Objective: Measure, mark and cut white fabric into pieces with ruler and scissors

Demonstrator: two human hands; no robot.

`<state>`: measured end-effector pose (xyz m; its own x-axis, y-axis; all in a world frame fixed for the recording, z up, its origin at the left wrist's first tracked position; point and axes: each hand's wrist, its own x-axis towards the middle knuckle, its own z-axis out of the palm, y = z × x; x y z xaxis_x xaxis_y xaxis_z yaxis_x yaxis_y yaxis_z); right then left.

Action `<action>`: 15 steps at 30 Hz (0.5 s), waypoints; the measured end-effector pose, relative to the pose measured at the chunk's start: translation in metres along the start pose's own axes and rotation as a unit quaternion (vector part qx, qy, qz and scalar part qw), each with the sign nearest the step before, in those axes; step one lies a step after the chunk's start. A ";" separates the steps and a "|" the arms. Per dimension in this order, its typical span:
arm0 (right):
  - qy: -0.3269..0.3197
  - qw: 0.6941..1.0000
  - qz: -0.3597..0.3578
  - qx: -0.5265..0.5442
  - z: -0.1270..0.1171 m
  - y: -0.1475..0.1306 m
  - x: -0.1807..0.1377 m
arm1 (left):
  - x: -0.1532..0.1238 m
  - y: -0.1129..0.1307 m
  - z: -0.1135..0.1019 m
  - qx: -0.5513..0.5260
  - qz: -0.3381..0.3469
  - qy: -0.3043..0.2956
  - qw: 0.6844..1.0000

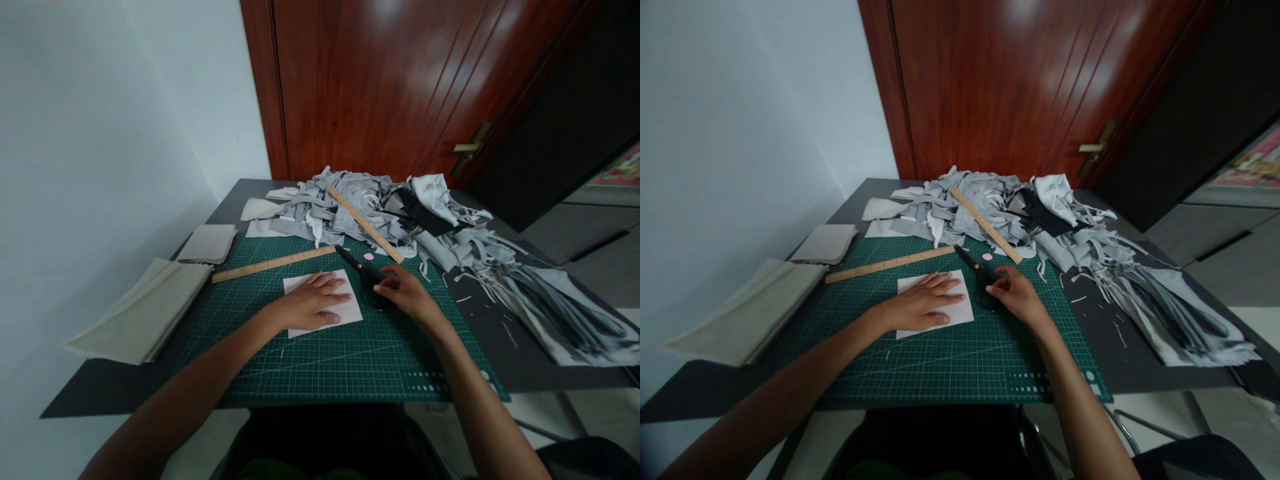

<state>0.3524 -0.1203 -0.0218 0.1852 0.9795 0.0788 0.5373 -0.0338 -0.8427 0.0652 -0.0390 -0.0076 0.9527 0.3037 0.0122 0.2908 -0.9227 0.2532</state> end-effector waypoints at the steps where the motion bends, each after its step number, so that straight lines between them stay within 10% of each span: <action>1: 0.001 0.999 -0.030 -0.043 0.003 -0.002 -0.003 | 0.000 0.000 0.000 0.000 0.000 0.001 1.000; 8: 0.002 0.959 -0.150 -0.239 0.025 -0.016 -0.022 | -0.003 0.002 0.002 0.001 0.008 0.012 1.000; 15: 0.095 0.991 -0.050 -0.076 0.030 -0.012 -0.021 | -0.006 -0.006 -0.008 -0.045 0.017 -0.039 0.998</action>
<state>0.3176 -0.1342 -0.0293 0.2682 0.9252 0.2685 0.6756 0.0180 -0.7370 0.0571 -0.0337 -0.0017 0.9670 0.2495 -0.0525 0.2522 -0.9064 0.3389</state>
